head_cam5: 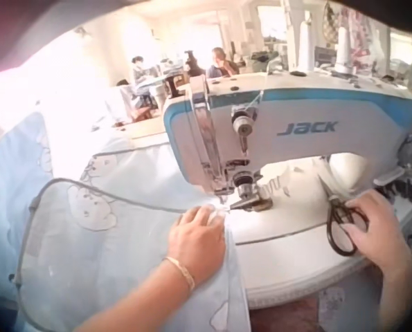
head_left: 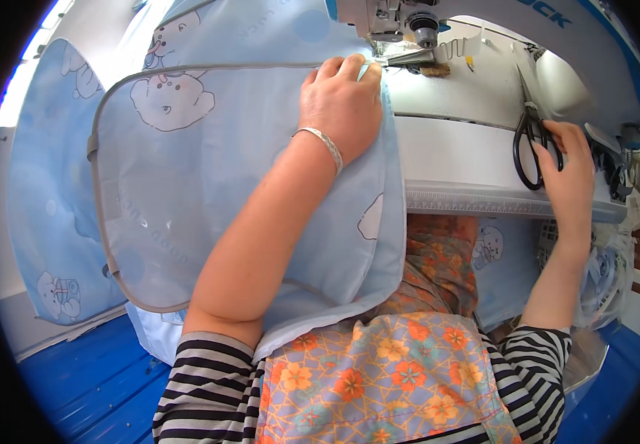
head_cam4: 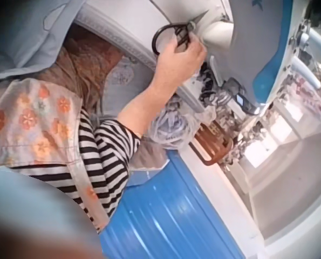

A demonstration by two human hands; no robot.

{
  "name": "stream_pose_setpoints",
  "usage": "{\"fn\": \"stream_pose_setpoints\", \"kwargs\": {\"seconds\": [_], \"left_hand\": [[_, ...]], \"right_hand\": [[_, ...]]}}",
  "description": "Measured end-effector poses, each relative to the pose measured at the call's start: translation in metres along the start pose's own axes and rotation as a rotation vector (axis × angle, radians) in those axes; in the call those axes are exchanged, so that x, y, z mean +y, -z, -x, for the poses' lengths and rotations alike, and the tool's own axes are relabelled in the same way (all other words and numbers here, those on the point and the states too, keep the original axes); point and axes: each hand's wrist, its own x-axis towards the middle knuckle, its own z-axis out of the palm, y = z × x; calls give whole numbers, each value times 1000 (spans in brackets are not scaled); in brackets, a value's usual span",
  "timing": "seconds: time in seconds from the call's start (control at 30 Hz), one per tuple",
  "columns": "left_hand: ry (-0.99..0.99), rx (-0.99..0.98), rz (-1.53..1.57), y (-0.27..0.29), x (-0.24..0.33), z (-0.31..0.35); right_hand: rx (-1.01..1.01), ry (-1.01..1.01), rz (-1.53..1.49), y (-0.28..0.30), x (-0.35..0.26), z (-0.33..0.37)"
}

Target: Sewing and trimming light blue fabric items using an industrial sewing machine.

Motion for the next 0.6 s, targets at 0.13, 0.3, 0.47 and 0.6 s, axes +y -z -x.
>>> {"fn": "stream_pose_setpoints", "kwargs": {"seconds": [0.13, 0.3, 0.47, 0.6], "left_hand": [[-9, 18, 26, -3, 1, -2], [-13, 44, 66, -4, 0, -1], [-12, 57, 46, -6, -5, -1], [-5, 45, 27, -8, -1, -2]], "right_hand": [[-207, -218, 30, 4, 24, 8], [-426, -370, -638, 15, 20, 9], [-649, -155, -382, -2, -73, -17], [-502, 72, -409, -35, -79, -20]]}}
